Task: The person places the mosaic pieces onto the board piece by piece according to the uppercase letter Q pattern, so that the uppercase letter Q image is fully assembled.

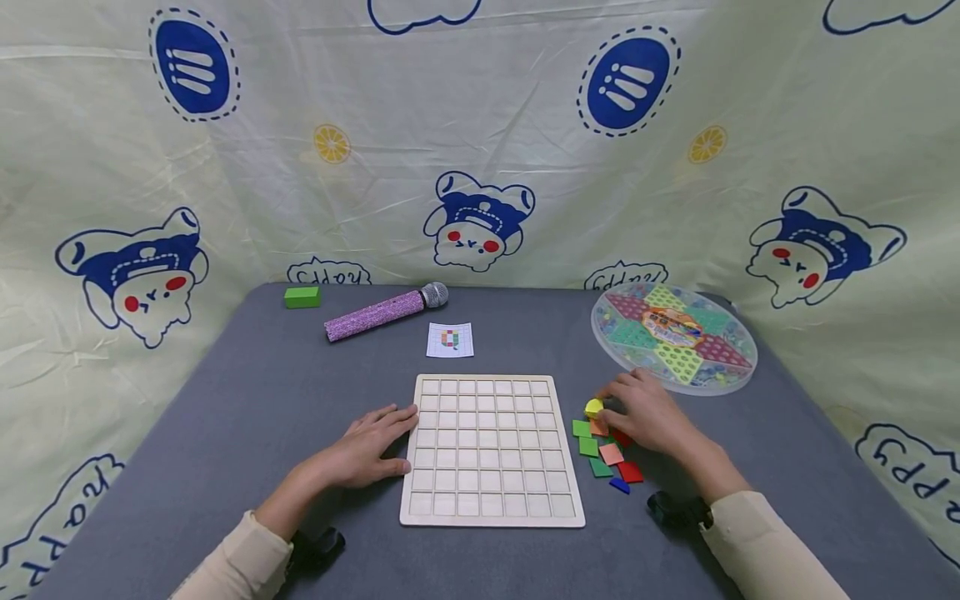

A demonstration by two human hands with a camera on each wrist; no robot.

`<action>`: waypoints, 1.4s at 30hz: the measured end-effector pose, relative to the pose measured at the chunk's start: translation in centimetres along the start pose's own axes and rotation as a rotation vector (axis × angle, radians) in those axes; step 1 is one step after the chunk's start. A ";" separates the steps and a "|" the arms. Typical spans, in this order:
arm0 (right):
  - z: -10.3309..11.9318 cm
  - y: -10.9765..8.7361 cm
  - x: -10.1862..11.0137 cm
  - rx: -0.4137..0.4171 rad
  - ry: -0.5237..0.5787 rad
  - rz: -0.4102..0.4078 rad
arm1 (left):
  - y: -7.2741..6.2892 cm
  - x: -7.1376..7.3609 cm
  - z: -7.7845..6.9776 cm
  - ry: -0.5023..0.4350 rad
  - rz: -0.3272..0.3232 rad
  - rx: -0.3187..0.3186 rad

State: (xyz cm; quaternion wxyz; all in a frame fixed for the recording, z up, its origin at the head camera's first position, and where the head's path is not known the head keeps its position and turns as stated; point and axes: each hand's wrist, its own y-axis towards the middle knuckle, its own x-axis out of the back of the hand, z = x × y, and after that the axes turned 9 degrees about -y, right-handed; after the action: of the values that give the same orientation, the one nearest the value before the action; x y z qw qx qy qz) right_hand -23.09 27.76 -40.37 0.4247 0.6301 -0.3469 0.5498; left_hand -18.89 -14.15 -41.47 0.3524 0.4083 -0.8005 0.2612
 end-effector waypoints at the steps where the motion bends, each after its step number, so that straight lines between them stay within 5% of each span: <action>1: 0.4 0.1 0.0 0.008 0.009 -0.009 | 0.0 0.0 0.0 -0.002 0.001 0.003; 9: 4.1 1.6 -0.1 0.076 0.040 -0.094 | -0.1 0.1 0.0 -0.017 -0.001 0.005; 24: 9.7 5.4 -0.3 0.135 0.056 -0.097 | 0.1 -0.1 0.1 -0.005 0.018 0.027; 42: 13.5 9.2 -1.2 0.163 0.080 0.037 | 0.3 0.0 0.3 0.002 0.040 0.025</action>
State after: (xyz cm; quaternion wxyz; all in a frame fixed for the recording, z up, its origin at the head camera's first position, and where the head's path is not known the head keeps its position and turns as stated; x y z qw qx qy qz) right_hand -26.24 11.71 -40.64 0.3753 0.6336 -0.2953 0.6087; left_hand -19.17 -14.18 -41.69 0.3427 0.3964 -0.8048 0.2787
